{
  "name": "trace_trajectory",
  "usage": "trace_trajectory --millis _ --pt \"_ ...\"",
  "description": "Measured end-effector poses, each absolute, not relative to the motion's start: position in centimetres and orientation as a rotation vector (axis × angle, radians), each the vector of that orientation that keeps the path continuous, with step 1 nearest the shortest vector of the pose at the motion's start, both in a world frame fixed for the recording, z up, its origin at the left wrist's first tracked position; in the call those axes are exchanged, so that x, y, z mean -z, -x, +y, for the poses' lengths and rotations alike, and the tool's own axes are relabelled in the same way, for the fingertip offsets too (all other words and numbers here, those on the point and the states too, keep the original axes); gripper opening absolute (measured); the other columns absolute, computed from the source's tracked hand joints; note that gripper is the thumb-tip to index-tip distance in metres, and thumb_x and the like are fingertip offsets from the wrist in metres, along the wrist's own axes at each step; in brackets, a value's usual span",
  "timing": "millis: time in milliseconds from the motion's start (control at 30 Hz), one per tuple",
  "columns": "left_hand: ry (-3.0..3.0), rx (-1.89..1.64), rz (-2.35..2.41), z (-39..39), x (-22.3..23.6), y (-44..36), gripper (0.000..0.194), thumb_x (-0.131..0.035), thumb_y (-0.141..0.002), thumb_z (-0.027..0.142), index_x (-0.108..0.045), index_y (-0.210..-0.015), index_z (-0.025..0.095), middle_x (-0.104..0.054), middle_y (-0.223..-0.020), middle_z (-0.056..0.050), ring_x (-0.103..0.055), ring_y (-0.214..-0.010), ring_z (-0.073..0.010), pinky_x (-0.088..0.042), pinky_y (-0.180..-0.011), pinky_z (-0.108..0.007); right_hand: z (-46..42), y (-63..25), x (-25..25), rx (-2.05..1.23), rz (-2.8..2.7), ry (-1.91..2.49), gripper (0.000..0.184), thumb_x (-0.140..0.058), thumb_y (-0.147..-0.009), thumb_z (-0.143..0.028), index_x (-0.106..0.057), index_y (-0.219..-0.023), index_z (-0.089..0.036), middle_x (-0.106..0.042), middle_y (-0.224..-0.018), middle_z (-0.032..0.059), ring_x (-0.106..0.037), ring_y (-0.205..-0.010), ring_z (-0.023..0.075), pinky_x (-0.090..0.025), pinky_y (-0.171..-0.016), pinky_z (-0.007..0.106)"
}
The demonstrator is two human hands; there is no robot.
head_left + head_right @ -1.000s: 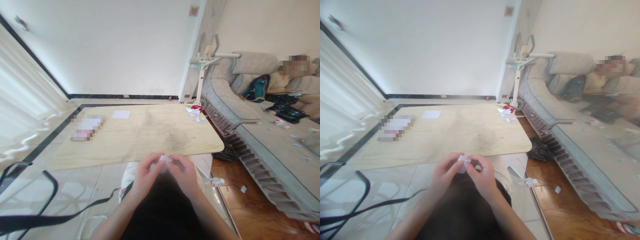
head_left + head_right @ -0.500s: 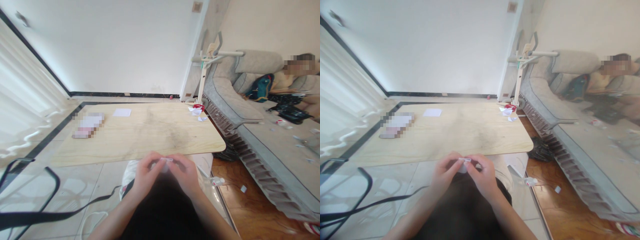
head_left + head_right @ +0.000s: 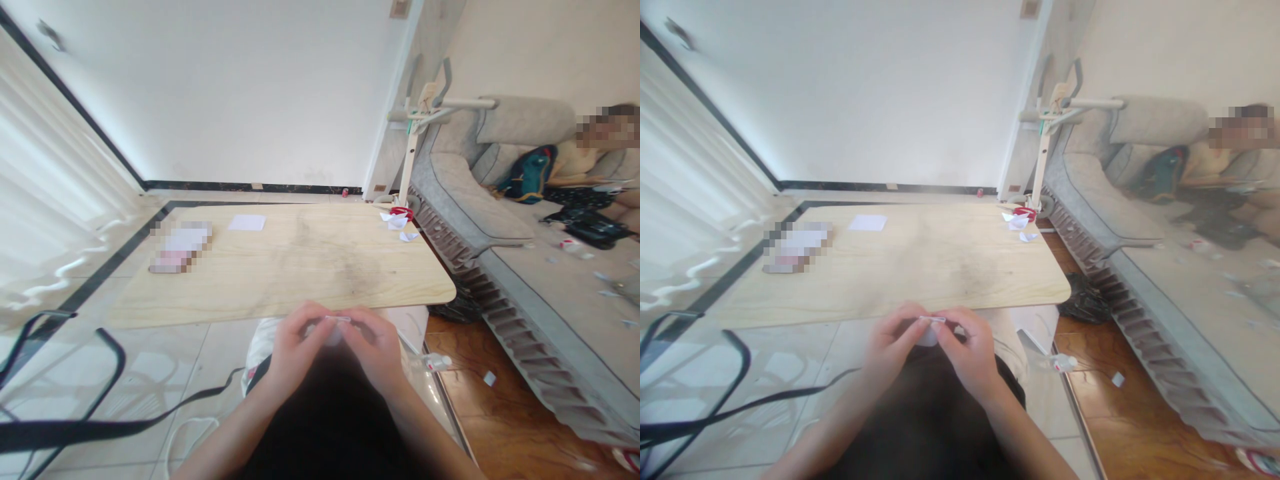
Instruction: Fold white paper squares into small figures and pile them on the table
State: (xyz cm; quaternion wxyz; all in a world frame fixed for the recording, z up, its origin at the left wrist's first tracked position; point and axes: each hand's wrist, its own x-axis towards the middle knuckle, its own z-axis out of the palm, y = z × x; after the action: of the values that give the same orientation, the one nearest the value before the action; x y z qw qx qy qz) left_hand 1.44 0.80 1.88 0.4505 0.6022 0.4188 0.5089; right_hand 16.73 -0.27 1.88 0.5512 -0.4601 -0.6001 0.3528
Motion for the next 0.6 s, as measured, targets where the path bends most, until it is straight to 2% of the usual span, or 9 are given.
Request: trace_trajectory --millis 600 --pt "-1.492 -1.263 1.052 0.58 -1.74 -1.35 0.011 -0.065 -0.086 0.025 -0.074 -0.081 0.019 -0.072 -0.081 -0.004 -0.065 -0.077 -0.0177 -0.050 -0.071 -0.028 -0.66 -16.67 -1.96 -0.861 -1.414 1.070 0.013 -0.064 -0.085 -0.021 -0.077 -0.088 -0.024 -0.074 -0.079 0.0033 -0.067 -0.073 0.0192 -0.054 -0.065 0.029"
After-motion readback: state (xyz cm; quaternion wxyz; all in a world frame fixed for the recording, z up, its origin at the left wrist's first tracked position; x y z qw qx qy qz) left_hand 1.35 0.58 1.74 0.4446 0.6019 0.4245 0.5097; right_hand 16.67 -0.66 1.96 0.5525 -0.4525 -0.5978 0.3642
